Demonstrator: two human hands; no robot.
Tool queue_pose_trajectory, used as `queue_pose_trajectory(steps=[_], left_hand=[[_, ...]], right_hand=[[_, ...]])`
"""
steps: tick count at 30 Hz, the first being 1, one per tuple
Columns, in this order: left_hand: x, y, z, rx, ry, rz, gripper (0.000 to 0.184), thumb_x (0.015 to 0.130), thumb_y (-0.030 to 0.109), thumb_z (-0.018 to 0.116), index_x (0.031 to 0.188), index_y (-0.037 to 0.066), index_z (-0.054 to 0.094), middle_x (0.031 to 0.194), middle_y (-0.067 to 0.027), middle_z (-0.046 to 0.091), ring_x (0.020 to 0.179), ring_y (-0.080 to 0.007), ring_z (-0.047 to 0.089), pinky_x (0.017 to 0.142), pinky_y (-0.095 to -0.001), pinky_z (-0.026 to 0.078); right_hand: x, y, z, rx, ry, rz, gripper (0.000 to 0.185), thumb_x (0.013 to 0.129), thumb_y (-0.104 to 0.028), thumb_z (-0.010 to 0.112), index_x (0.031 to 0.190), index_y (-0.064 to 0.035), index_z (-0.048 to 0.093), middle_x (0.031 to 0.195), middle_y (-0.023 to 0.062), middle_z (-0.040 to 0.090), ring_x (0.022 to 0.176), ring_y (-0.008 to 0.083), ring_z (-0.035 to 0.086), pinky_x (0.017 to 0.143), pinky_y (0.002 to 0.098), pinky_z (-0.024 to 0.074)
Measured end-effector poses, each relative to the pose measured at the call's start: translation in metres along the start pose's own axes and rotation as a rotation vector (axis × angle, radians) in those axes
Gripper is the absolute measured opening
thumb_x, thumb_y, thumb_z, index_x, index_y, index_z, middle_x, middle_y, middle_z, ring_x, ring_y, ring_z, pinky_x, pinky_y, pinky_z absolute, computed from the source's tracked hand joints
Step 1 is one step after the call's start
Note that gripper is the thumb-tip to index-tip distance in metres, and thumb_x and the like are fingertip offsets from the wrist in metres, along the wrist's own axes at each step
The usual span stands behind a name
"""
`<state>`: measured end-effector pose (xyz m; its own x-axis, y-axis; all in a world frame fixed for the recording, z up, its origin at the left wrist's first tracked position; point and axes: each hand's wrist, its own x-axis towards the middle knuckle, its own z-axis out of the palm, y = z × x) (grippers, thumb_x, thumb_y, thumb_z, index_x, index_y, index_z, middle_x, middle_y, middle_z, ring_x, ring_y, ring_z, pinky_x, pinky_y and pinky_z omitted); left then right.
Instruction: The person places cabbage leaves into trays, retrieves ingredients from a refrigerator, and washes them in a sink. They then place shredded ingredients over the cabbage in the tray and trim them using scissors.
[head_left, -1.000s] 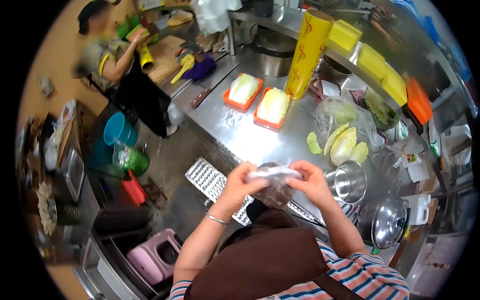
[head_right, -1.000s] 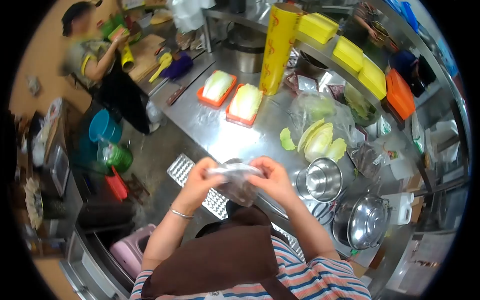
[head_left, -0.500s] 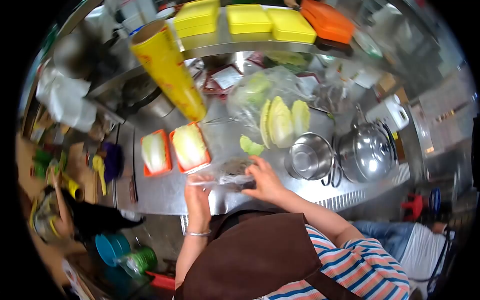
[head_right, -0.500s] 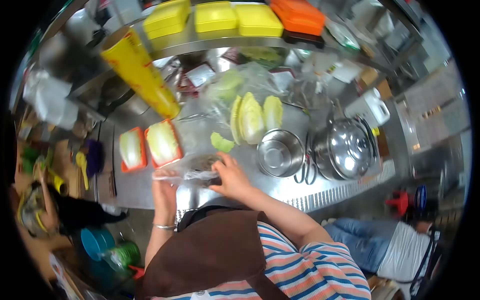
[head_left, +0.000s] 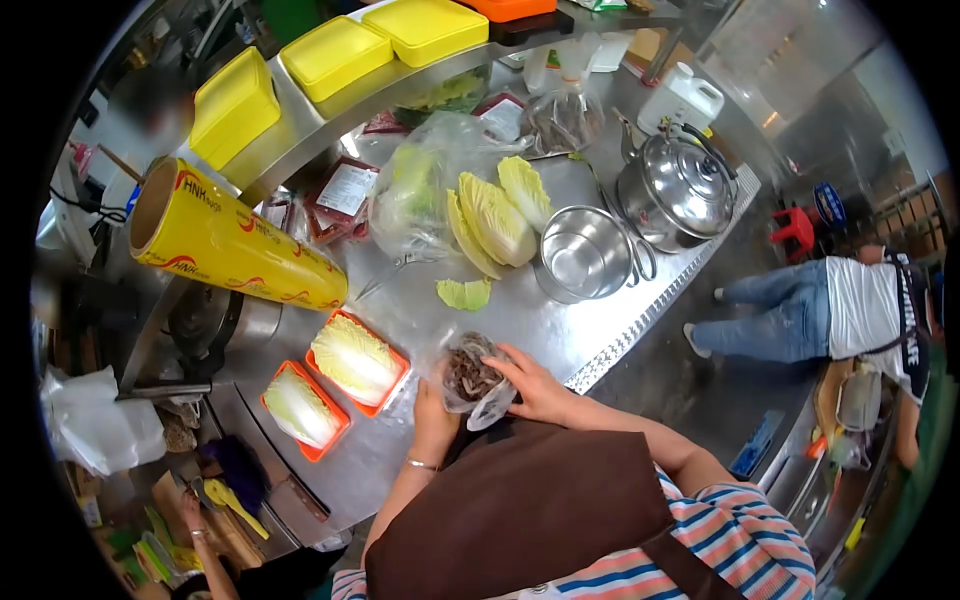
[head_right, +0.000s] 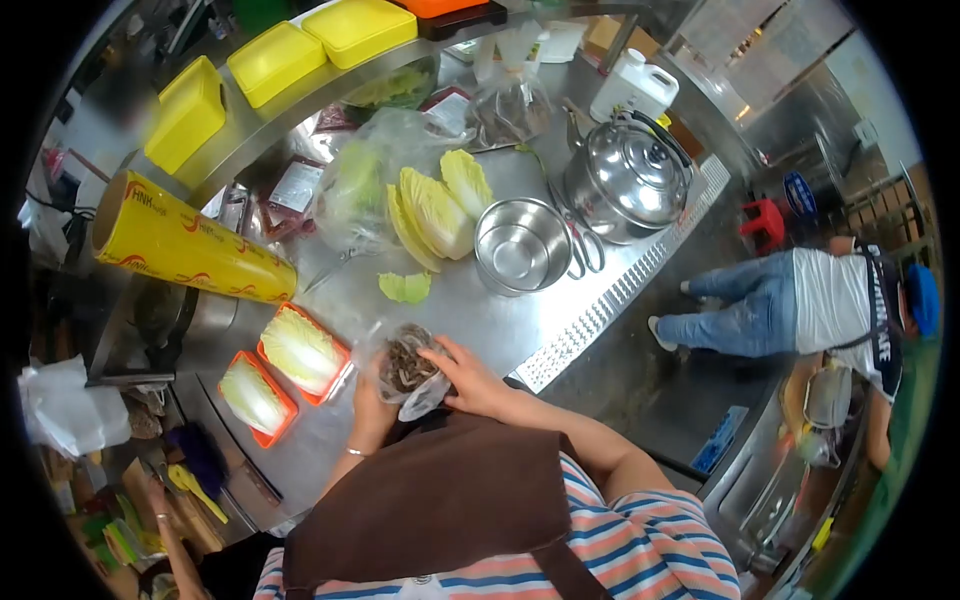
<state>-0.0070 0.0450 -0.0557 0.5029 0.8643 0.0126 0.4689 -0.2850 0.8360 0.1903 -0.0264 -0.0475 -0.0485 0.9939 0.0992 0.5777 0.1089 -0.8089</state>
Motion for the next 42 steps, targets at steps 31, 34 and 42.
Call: queue_pose_trajectory(steps=[31, 34, 42], left_hand=[[0.197, 0.179, 0.05, -0.463, -0.127, 0.112, 0.011, 0.092, 0.009, 0.057, 0.097, 0.003, 0.064, 0.081, -0.0006, 0.059, 0.067, -0.006, 0.053, 0.057, -0.0225, 0.044], [0.206, 0.187, 0.033, -0.523, -0.068, 0.171, 0.013, 0.094, 0.012, 0.056, 0.1, 0.004, 0.064, 0.081, 0.0014, 0.058, 0.067, -0.0045, 0.05, 0.059, -0.0197, 0.042], [0.238, 0.224, -0.018, -0.45, -0.084, 0.235, 0.023, 0.096, 0.022, 0.055, 0.106, 0.003, 0.062, 0.079, 0.0037, 0.056, 0.063, -0.0044, 0.047, 0.058, -0.0191, 0.039]], right_hand=[[0.047, 0.053, -0.178, -0.575, 0.243, 0.27, 0.027, 0.072, -0.019, 0.071, 0.096, -0.009, 0.064, 0.097, 0.0101, 0.059, 0.087, 0.0299, 0.06, 0.072, 0.0394, 0.0491], [0.045, 0.036, -0.204, -0.279, 0.36, 0.274, 0.015, 0.083, -0.018, 0.057, 0.089, -0.006, 0.065, 0.092, 0.013, 0.06, 0.082, 0.0317, 0.06, 0.073, 0.0405, 0.0487], [0.086, -0.024, -0.283, -0.187, 0.57, -0.047, 0.02, 0.091, -0.015, 0.052, 0.092, 0.0025, 0.062, 0.078, 0.0092, 0.057, 0.072, 0.0201, 0.056, 0.068, 0.0304, 0.0455]])
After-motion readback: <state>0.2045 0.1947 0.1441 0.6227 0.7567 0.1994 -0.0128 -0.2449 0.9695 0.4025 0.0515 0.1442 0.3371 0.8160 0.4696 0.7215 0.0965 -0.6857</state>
